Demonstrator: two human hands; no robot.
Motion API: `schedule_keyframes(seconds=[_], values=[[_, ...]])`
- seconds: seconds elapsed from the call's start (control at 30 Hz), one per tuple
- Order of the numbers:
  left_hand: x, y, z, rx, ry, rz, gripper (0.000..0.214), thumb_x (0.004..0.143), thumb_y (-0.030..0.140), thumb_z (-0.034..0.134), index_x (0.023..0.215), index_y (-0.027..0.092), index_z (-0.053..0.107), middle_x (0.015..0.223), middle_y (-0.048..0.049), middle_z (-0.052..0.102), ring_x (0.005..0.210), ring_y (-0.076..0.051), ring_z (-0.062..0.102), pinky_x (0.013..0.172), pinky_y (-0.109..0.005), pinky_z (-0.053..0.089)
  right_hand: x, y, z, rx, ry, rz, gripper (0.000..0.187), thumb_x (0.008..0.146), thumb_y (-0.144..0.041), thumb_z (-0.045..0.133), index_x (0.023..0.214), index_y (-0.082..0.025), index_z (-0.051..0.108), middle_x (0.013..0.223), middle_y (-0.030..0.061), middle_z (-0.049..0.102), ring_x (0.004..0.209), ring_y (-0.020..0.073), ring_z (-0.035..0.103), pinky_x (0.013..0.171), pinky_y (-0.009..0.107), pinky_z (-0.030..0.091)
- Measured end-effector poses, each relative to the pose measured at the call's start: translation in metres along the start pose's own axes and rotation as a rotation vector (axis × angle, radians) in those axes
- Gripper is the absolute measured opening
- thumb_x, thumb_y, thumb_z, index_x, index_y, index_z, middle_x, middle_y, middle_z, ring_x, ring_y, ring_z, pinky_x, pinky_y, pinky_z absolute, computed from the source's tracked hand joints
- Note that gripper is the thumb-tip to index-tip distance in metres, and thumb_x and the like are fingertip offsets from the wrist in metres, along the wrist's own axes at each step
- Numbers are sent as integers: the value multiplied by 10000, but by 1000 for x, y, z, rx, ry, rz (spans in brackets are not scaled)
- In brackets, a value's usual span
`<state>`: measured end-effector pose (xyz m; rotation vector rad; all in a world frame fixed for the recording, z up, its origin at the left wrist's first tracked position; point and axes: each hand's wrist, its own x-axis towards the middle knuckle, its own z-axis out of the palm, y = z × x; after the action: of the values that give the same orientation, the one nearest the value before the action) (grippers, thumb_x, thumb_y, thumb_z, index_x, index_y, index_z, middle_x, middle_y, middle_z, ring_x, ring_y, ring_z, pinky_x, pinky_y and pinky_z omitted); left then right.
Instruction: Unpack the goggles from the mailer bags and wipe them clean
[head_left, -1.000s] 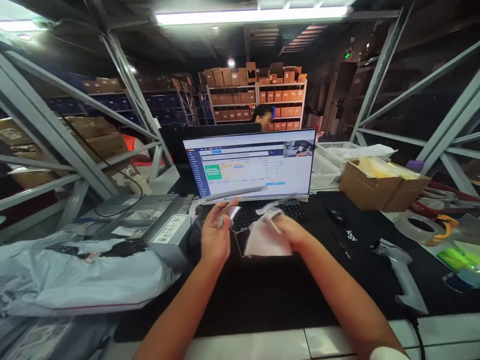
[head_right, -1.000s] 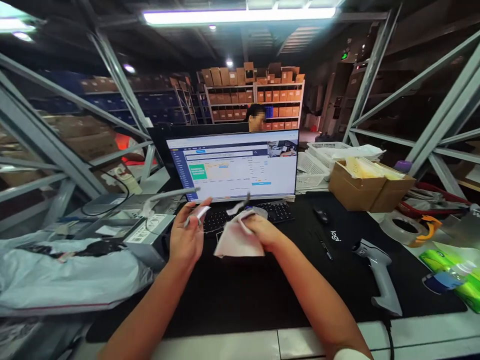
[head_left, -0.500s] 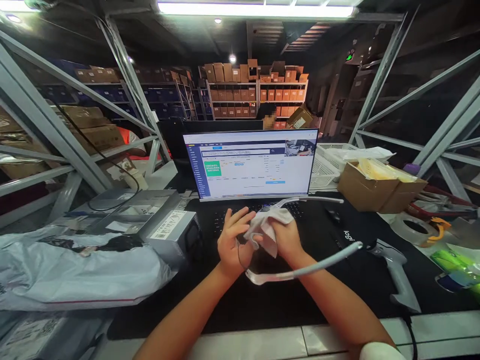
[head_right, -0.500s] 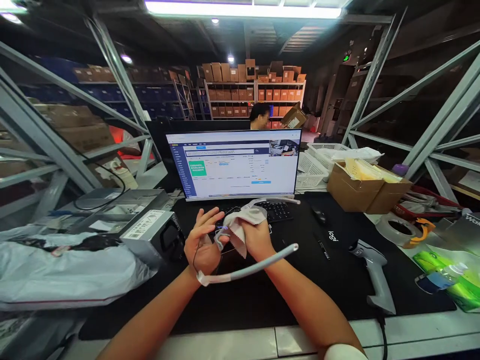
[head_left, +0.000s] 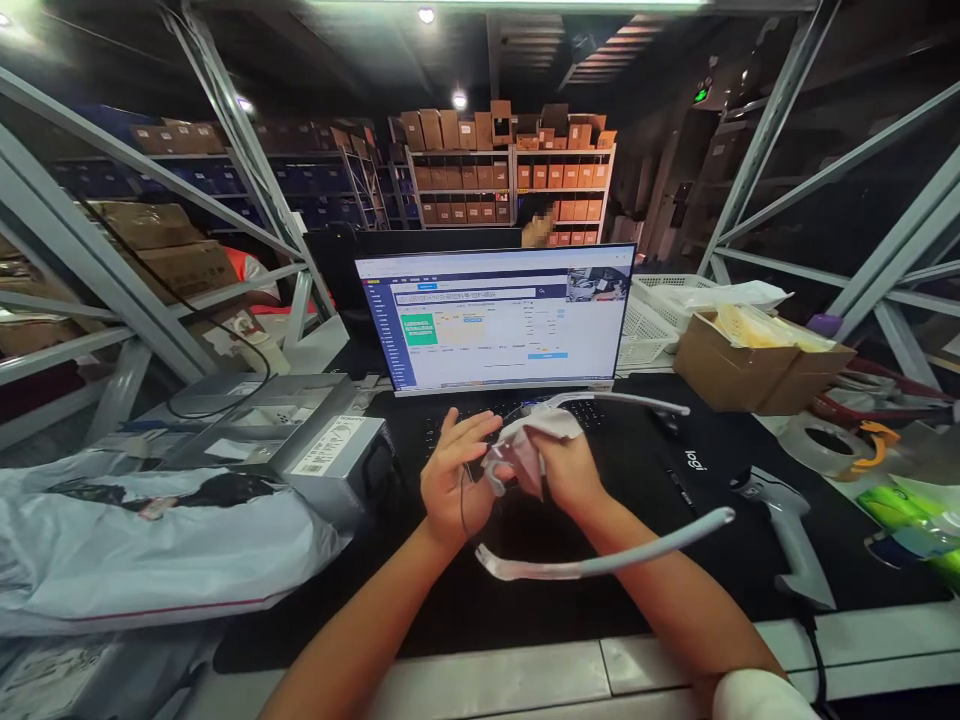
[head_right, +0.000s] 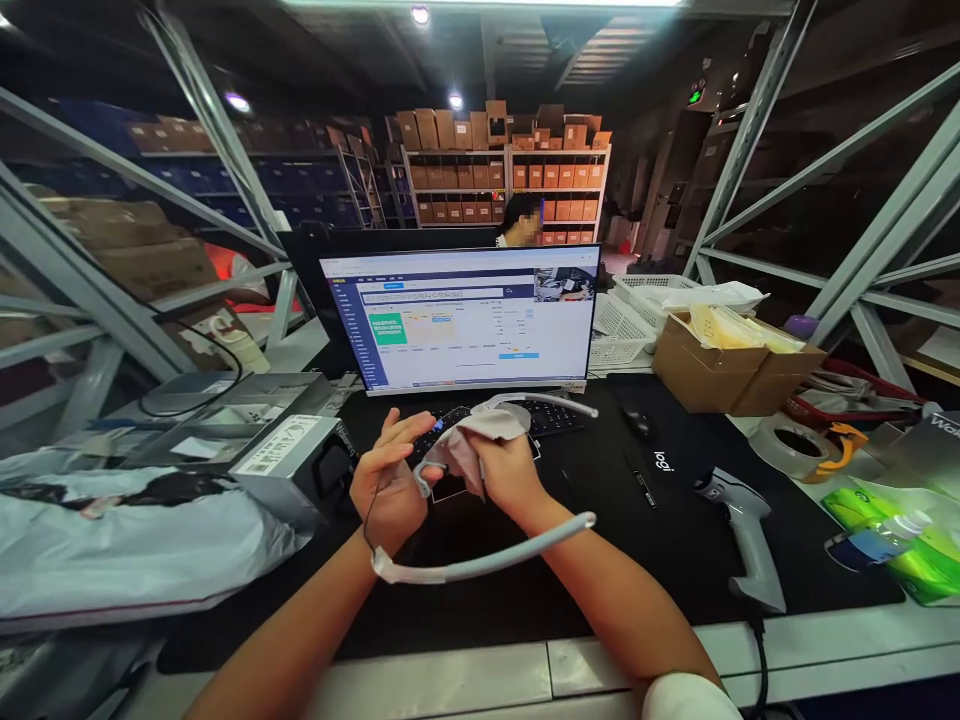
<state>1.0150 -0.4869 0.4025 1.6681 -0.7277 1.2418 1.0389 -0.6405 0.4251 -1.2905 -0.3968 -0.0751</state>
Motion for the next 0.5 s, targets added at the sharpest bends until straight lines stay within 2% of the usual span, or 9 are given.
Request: schedule_keyframes(seconds=[0.07,0.13,0.27,0.37,0.43,0.5], values=[[3,1,0,-17,-25,-13,380,819,248,786,1112,254,544,1175,-60,740,1169,-242,673,1170,-592,334,6,-8,-13,-139,-47,-63,162,807,-355,676,734,-212,697,766,19,689,768,202,607,810,345,471],[3,0,0,-49,-14,-44,362,830,293,777,1108,254,549,1152,-68,748,1172,-252,672,1162,-597,345,7,-11,-18,-221,-146,-52,206,808,-368,702,679,-208,689,707,17,663,714,193,582,771,341,461],[-2,-4,3,-123,89,-111,350,848,345,755,1117,237,559,1148,-101,746,1141,-252,690,1118,-559,424,3,-1,-9,-121,-227,54,177,782,-380,715,732,-213,689,776,20,691,735,194,595,764,345,479],[-5,-5,3,-138,133,-184,322,853,344,750,1099,220,581,1161,-113,740,1142,-255,689,1115,-537,437,2,2,-4,-115,-233,17,148,766,-374,709,755,-227,696,833,29,717,786,207,614,802,359,492],[-4,-5,1,-148,143,-238,341,822,368,779,1069,214,601,1128,-109,751,1134,-266,692,1107,-526,449,6,-3,-10,-173,-218,-33,186,798,-392,692,707,-230,694,779,32,713,751,209,609,795,364,493],[0,-6,-1,-174,159,-299,361,811,400,785,1065,214,609,1121,-112,751,1136,-271,690,1084,-497,474,13,-13,-23,-231,-266,-37,259,848,-415,656,678,-227,710,723,37,709,698,209,603,774,371,495]])
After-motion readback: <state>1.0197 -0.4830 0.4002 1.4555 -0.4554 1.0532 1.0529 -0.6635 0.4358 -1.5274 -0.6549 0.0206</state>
